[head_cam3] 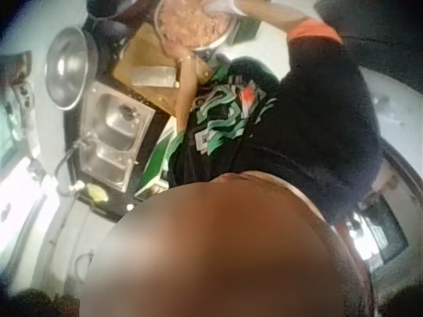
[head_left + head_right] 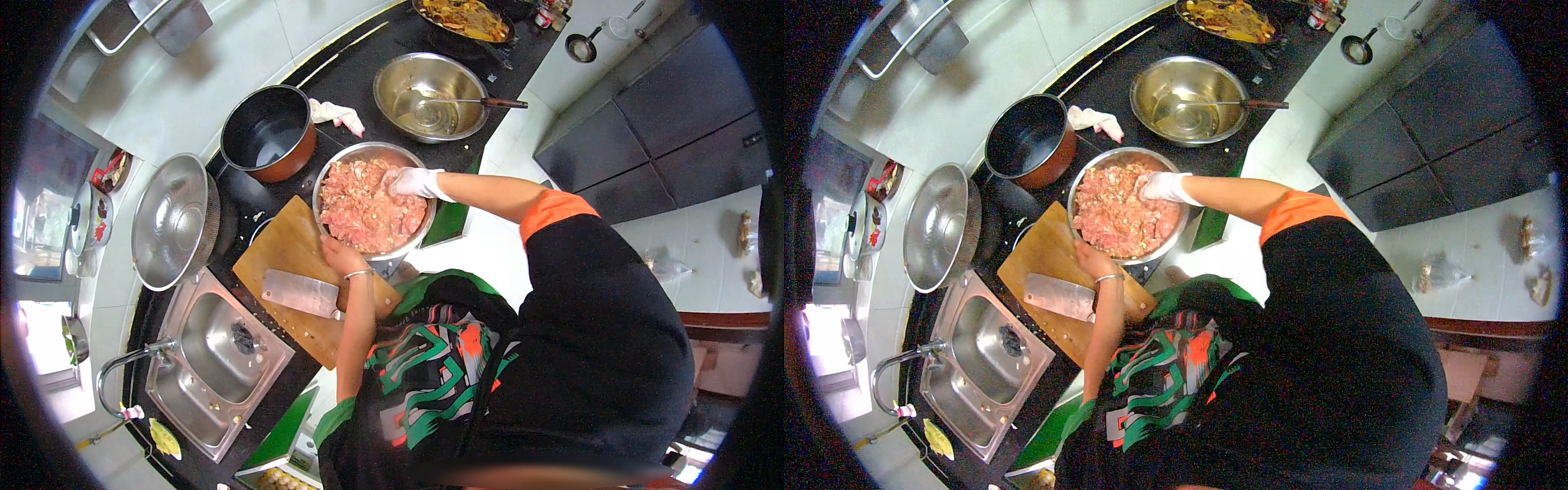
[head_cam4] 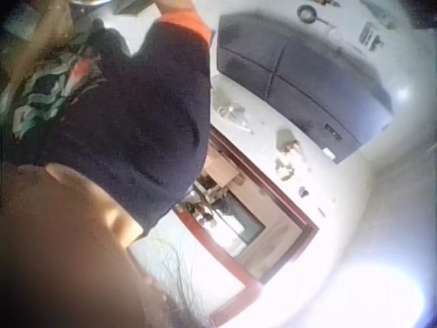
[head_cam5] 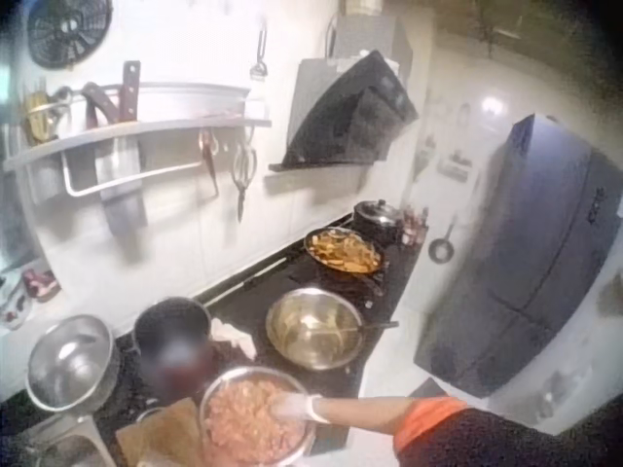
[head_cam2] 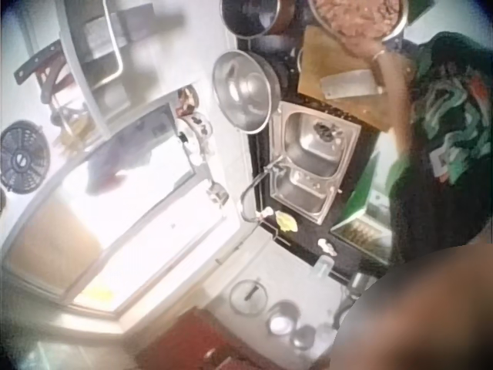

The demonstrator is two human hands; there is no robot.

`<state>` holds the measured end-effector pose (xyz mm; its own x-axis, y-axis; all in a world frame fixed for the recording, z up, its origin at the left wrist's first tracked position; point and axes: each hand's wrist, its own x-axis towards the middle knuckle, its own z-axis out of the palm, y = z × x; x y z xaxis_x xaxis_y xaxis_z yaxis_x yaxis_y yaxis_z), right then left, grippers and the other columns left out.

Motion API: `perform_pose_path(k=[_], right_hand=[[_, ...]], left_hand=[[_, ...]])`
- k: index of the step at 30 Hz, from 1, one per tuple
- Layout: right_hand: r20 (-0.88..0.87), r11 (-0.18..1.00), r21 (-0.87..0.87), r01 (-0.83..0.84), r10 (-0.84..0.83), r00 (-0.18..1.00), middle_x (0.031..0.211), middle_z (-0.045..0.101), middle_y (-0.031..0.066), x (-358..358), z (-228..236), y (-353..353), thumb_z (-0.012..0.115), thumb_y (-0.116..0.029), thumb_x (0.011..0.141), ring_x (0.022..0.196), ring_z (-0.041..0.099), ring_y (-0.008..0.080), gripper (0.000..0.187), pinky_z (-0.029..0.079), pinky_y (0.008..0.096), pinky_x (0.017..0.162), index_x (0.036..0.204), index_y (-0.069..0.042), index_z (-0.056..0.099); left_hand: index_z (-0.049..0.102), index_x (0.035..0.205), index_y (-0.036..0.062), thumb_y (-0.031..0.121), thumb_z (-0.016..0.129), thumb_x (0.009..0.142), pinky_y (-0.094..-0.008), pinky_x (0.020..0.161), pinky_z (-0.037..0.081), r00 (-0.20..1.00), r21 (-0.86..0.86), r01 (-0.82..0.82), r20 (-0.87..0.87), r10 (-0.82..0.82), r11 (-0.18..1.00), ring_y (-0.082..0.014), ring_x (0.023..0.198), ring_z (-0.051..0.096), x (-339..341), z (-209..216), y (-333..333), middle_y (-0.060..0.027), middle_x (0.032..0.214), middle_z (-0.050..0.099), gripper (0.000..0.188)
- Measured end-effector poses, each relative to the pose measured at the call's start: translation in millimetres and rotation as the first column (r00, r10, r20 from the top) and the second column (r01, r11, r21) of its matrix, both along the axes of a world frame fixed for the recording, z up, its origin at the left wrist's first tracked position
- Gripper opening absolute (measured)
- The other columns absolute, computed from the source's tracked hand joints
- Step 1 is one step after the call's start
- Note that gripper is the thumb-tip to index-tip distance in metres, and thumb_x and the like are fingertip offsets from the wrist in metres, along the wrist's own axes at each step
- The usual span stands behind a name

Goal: The person puts on disposable gloves and mixes ground meat with chopped ingredients in a large metal bowl using their hands. They then retrieve a small bowl from a cabinet and rinse it in the sink.

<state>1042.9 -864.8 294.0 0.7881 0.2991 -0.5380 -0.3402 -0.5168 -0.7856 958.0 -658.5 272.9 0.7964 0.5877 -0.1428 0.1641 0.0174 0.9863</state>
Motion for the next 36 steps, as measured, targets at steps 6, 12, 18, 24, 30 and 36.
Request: perform_pose_path(k=[6,12,18,24,30,36], right_hand=[[0.310,0.861,-0.474,-0.186,0.360,0.880,0.117,0.049,0.0185,-28,27,57,0.062,-0.040,0.075,0.106,0.048,0.0291,0.055,0.040,0.0409,0.088,0.115,-0.003,0.050],[0.268,0.985,-0.159,0.059,-0.014,0.963,0.107,0.055,0.0158,6,-49,26,0.059,-0.026,0.073,0.097,0.052,0.0292,0.041,0.044,0.0422,0.078,0.108,-0.005,0.054],[-0.029,0.978,0.070,0.197,-0.195,0.980,0.115,0.053,0.0199,-11,38,57,0.070,-0.047,0.062,0.110,0.049,0.0302,0.073,0.039,0.0395,0.091,0.113,0.002,0.052],[0.311,0.734,-0.679,0.013,0.272,0.910,0.088,0.060,0.0243,-16,39,108,0.071,-0.042,0.060,0.087,0.059,0.0357,0.058,0.047,0.0372,0.076,0.089,0.006,0.059],[0.372,0.917,-0.400,-0.009,0.172,0.912,0.082,0.060,0.0181,12,-27,63,0.065,-0.028,0.066,0.079,0.059,0.0328,0.032,0.045,0.0399,0.067,0.084,-0.001,0.060],[0.072,0.814,-0.573,0.093,-0.063,0.995,0.102,0.059,0.0204,3,58,112,0.074,-0.043,0.058,0.094,0.057,0.0330,0.058,0.046,0.0366,0.078,0.097,-0.003,0.062]], left_hand=[[0.050,0.093,-0.0161,0.028,0.030,0.095,-0.0384,0.077,0.039,1.000,0.050,0.023,-0.015,-0.022,0.998,-0.0351,0.080,0.051,1,-13,1,-0.0301,0.095,0.055,0.048],[0.050,0.095,-0.0159,0.029,0.030,0.094,-0.0387,0.079,0.039,0.999,0.112,0.047,-0.024,-0.045,0.993,-0.0361,0.084,0.052,3,1,-2,-0.0309,0.096,0.055,0.049],[0.050,0.099,-0.0154,0.029,0.031,0.094,-0.0395,0.080,0.039,0.997,0.055,0.015,-0.071,-0.011,0.998,-0.0375,0.089,0.052,2,-2,3,-0.0314,0.100,0.054,0.049],[0.047,0.107,-0.0150,0.029,0.031,0.094,-0.0347,0.087,0.037,0.995,0.113,0.013,-0.098,-0.002,0.993,-0.0303,0.096,0.051,-4,6,6,-0.0270,0.108,0.052,0.049],[0.048,0.103,-0.0150,0.030,0.031,0.094,-0.0350,0.086,0.037,0.996,-0.051,0.053,-0.069,-0.056,0.997,-0.0312,0.092,0.051,-3,4,5,-0.0271,0.104,0.053,0.049],[0.048,0.101,-0.0161,0.032,0.030,0.094,-0.0361,0.084,0.038,0.999,-0.097,0.023,0.047,-0.019,0.995,-0.0330,0.090,0.051,0,-4,0,-0.0285,0.104,0.053,0.052]])
